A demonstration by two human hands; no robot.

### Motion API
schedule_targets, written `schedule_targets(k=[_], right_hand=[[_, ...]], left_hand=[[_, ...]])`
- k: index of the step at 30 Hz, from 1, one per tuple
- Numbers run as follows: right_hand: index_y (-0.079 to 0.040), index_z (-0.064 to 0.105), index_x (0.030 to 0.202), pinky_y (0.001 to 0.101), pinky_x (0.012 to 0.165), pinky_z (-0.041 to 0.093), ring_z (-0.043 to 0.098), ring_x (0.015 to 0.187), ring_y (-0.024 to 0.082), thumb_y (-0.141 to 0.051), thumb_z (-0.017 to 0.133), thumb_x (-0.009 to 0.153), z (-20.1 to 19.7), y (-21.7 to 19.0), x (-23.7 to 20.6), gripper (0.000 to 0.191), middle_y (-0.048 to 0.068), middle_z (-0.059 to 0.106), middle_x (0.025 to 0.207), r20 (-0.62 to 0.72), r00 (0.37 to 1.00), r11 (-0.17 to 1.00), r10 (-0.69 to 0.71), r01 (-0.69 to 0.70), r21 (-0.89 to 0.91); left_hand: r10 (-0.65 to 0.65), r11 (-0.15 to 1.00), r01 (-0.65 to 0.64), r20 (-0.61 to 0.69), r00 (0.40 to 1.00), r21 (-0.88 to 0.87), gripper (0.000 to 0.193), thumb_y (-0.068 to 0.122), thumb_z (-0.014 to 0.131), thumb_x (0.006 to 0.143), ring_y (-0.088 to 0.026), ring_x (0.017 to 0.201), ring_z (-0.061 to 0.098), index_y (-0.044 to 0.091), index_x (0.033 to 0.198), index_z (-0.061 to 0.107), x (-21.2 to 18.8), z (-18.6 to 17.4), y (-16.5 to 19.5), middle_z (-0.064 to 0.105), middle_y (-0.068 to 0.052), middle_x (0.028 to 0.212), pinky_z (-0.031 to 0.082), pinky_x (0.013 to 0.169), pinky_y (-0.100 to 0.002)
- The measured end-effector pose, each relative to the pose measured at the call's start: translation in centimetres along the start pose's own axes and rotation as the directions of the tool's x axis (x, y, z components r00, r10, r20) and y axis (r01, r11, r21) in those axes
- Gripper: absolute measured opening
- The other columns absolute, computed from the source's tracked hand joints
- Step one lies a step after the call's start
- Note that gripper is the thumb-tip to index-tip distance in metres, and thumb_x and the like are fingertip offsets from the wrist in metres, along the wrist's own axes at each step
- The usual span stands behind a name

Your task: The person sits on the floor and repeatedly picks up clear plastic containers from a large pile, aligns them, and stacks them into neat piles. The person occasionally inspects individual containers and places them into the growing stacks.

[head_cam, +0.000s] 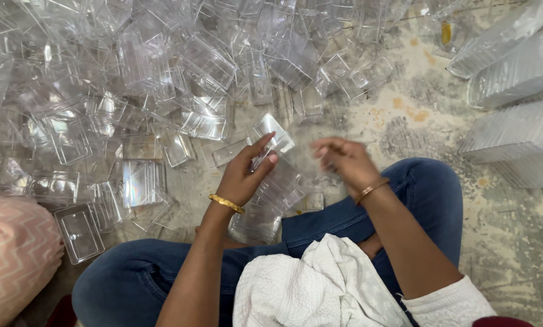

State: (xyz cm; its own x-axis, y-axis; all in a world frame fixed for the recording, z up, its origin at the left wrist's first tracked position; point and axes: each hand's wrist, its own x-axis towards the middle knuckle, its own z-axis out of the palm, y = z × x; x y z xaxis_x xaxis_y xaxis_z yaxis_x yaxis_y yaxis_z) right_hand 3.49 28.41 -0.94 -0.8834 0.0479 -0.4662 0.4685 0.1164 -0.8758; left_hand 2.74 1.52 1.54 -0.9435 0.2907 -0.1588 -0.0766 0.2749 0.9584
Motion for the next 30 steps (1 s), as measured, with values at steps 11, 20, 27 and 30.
schedule_targets(k=[11,20,27,30], right_hand=[[-0.009,0.054,0.142,0.0310,0.096,0.055,0.064,0.117,0.015,-0.026,0.070,0.093,0.4,-3.6,-4.3,0.054,0.004,0.066,0.133,0.282,0.904,0.915,-0.323,0.374,-0.153],[-0.008,0.070,0.125,0.0337,0.088,0.061,0.073,0.101,0.019,-0.026,0.075,0.085,-1.5,0.8,-4.9,0.044,0.007,0.075,0.116,0.211,0.976,0.966,0.051,0.005,-0.259],[-0.006,0.066,0.130,0.0394,0.096,0.055,0.067,0.110,0.027,-0.022,0.074,0.088,1.4,1.9,-3.7,0.046,0.012,0.065,0.123,-0.005,0.924,0.671,-0.383,0.274,-0.690],[-0.005,0.062,0.134,0.0417,0.100,0.054,0.064,0.117,0.031,-0.022,0.074,0.092,1.3,0.1,-3.4,0.047,0.015,0.060,0.131,-0.018,0.821,0.594,-0.571,0.398,-0.699]], left_hand=[[0.149,0.958,-0.109,0.138,0.979,-0.264,0.067,0.025,0.076,0.090,-0.015,0.118,0.064,0.012,0.151,0.050,-0.2,-0.5,0.1,0.069,-0.005,0.126,0.052,0.102,-0.032],[-0.045,0.998,0.027,-0.399,0.916,-0.052,0.052,0.040,0.067,0.095,-0.012,0.091,0.070,0.011,0.139,0.063,1.1,-2.4,-1.8,0.072,-0.003,0.115,0.050,0.073,-0.026],[-0.013,0.994,-0.038,-0.449,0.893,-0.104,0.048,0.041,0.065,0.099,-0.013,0.091,0.073,0.009,0.134,0.063,0.8,-2.6,-1.8,0.070,-0.004,0.114,0.054,0.072,-0.026],[0.019,0.991,-0.080,-0.479,0.877,-0.108,0.046,0.039,0.064,0.100,-0.014,0.093,0.071,0.008,0.135,0.063,1.1,-2.6,-1.8,0.068,-0.006,0.116,0.058,0.073,-0.027]])
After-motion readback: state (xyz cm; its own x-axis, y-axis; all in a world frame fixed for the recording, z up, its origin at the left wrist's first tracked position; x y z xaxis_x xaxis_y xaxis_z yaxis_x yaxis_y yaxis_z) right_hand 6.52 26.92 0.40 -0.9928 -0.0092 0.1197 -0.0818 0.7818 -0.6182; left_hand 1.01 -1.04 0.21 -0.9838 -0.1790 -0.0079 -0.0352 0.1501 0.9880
